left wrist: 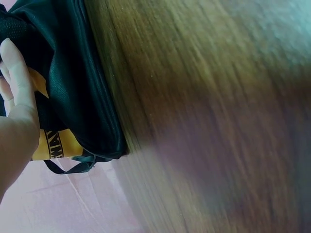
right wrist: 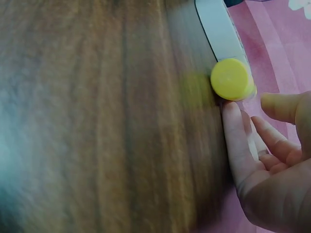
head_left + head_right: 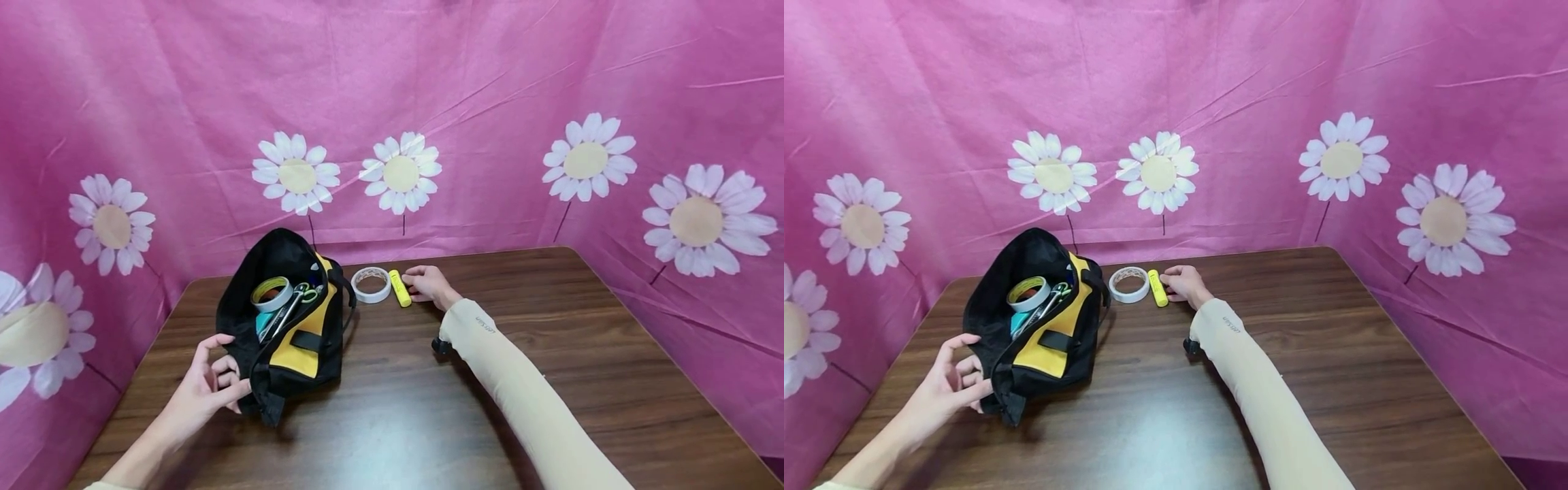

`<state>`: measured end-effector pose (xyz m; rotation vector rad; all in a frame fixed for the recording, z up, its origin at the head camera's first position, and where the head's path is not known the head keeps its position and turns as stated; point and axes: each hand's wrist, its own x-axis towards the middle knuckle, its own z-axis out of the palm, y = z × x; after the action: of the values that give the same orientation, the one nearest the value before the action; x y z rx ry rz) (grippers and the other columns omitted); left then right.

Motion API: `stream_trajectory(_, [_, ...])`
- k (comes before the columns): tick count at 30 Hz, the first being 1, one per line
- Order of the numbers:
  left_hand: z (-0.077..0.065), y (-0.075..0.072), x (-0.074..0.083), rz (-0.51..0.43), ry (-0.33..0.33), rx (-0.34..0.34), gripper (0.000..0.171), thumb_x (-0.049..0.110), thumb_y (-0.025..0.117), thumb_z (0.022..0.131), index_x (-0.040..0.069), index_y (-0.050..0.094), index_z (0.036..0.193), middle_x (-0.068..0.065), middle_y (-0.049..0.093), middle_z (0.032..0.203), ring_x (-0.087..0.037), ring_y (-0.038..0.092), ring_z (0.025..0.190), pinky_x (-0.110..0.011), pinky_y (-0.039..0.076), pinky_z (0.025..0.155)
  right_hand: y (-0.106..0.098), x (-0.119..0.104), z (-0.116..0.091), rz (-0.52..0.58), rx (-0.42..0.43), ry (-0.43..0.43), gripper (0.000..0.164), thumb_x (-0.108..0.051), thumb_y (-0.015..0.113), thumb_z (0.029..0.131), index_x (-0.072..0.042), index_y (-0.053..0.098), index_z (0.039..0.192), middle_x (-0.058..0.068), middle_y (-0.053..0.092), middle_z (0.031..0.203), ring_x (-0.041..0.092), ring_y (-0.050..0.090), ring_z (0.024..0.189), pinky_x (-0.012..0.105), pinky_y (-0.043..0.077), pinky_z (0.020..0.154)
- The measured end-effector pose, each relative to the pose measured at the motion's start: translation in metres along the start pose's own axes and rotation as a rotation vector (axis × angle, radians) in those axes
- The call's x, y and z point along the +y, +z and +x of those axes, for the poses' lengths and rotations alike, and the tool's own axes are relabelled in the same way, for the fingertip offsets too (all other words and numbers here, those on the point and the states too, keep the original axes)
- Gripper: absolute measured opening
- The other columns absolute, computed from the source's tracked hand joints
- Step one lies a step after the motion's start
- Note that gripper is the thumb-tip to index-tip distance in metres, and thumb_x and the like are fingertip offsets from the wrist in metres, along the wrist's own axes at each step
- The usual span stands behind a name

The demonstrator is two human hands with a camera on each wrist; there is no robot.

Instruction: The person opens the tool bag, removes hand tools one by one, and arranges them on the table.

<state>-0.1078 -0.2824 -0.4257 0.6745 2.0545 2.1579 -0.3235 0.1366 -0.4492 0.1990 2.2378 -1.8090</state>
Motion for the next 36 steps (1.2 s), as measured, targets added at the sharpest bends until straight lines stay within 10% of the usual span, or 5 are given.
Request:
stream_trajectory(13, [-0.006, 0.001, 0.0, 0.008, -0.041, 0.017, 0.077, -0.022, 0.056, 0.091, 0.009, 0.01, 0.145, 0.004, 0.054, 0.086, -0.011, 0.061, 0.065, -0.038, 0.057, 0.05, 0.012, 0.002, -0.003, -0.08, -0.046, -0.024, 0.059, -0.025, 0.079, 0.091, -0.002, 0.053, 0.139, 0.014, 0.06, 0.111, 0.019, 0.065, 0.086, 0.033, 0.062, 0.064])
stream_trajectory(36, [0.001, -0.001, 0.002, 0.002, -0.032, -0.012, 0.075, -0.021, 0.055, 0.092, 0.012, 0.013, 0.144, 0.004, 0.054, 0.088, -0.011, 0.063, 0.068, -0.038, 0.057, 0.051, -0.004, -0.002, -0.003, -0.001, -0.118, 0.027, 0.047, -0.024, 0.068, 0.1, -0.005, 0.053, 0.14, 0.016, 0.057, 0.128, 0.027, 0.055, 0.106, 0.037, 0.062, 0.073])
